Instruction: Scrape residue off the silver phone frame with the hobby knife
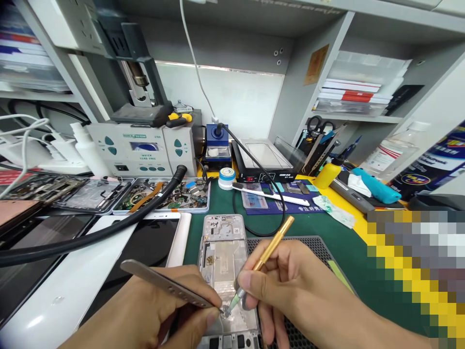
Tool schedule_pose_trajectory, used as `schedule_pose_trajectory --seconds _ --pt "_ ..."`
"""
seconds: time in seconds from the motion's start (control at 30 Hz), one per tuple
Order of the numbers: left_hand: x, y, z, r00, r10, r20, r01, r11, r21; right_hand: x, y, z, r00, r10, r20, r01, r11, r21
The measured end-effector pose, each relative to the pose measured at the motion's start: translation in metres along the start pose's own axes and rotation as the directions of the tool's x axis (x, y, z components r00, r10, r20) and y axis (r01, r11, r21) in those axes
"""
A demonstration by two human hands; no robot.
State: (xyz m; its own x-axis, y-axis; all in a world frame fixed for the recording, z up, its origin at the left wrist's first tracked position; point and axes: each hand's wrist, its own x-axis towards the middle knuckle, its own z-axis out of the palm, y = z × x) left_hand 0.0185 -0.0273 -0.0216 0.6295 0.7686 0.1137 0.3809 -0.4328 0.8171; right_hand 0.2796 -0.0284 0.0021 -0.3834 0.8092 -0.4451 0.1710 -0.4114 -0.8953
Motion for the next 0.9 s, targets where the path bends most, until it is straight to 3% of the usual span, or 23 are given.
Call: schedule_pose_trajectory --seconds 0.47,0.9 --pt "0.006 0.008 -0.003 0.999 -0.035 0.021 0.035 0.999 -0.003 0.0 0.006 0.0 0.999 -0.009 -0.047 0.007 0.999 -0.045" --pt "0.006 0.006 0.003 0.983 -0.163 0.085 0.162 0.987 0.025 -0.002 0.005 0.006 0.997 -0.04 -0.061 0.038 0.999 -0.026"
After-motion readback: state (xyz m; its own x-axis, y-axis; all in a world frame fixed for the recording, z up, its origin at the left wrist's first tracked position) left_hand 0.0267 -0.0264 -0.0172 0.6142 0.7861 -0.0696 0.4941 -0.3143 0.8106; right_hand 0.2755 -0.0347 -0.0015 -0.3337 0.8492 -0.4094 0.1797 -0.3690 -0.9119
